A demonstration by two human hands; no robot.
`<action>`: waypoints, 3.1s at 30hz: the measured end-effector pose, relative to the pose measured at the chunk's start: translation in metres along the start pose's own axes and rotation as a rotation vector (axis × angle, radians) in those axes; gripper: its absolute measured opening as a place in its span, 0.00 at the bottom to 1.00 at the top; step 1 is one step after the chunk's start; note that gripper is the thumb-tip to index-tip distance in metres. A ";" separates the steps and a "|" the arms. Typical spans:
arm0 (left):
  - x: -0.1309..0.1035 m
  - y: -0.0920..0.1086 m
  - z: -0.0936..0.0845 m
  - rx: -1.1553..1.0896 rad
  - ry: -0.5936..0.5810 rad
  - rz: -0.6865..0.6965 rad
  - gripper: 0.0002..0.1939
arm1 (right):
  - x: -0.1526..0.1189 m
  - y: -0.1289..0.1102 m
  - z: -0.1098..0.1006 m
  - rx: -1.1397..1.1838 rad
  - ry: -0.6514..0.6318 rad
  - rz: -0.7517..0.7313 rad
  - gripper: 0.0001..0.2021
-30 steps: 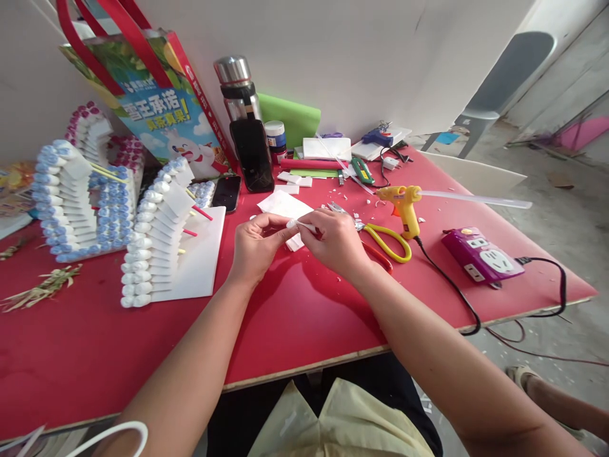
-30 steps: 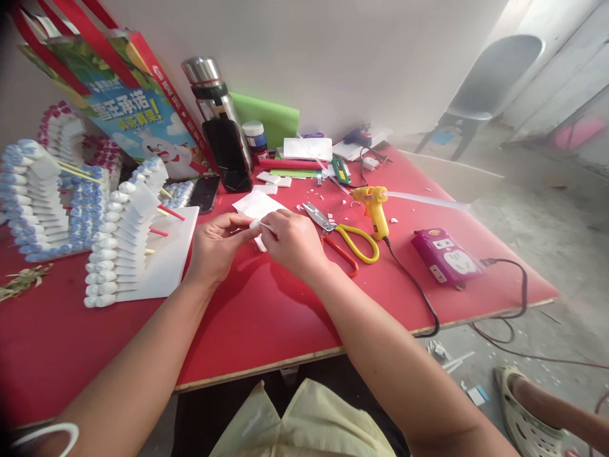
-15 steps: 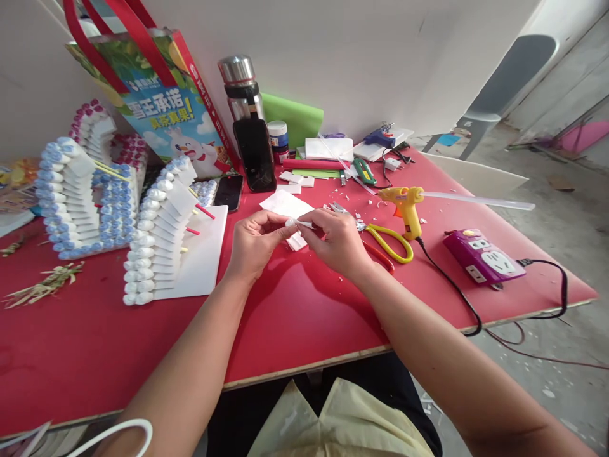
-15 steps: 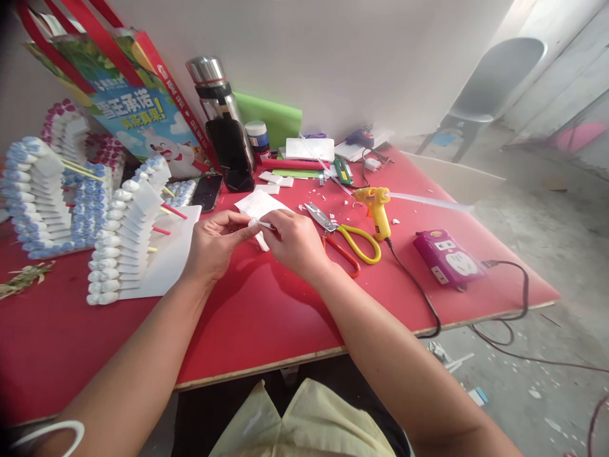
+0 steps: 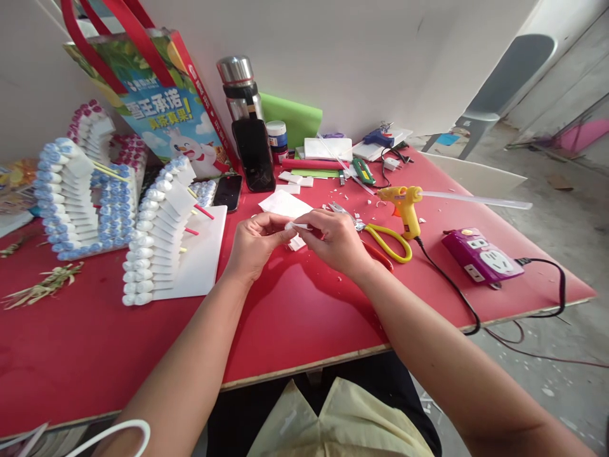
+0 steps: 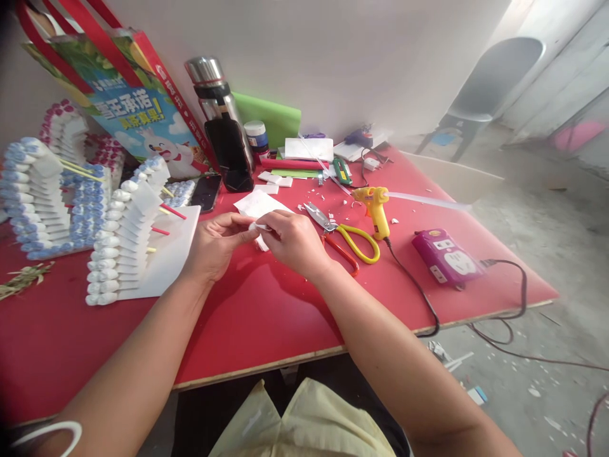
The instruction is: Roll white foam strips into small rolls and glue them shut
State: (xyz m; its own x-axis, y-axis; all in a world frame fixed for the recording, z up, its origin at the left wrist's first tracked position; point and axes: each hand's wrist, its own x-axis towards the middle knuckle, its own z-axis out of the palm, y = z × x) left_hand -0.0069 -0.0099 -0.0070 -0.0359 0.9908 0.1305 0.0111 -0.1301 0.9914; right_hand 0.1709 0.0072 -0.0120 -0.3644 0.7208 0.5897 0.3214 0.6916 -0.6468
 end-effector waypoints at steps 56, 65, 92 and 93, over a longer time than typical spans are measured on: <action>0.002 -0.005 0.000 -0.196 -0.122 -0.329 0.14 | 0.009 0.015 0.001 0.595 -0.096 0.708 0.07; 0.000 -0.007 0.002 -0.138 -0.148 -0.225 0.18 | 0.010 0.011 0.002 0.619 -0.098 0.709 0.16; 0.004 -0.006 -0.003 -0.420 -0.281 -0.296 0.08 | 0.006 0.001 0.000 0.206 0.012 0.208 0.07; 0.004 -0.006 -0.003 -0.412 -0.281 -0.292 0.08 | 0.006 0.001 0.000 0.167 0.011 0.178 0.06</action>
State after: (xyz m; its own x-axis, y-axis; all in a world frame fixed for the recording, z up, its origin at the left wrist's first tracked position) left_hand -0.0099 -0.0050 -0.0128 0.2881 0.9524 -0.0997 -0.3518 0.2021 0.9140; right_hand 0.1690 0.0119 -0.0093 -0.3053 0.8318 0.4636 0.2301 0.5369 -0.8117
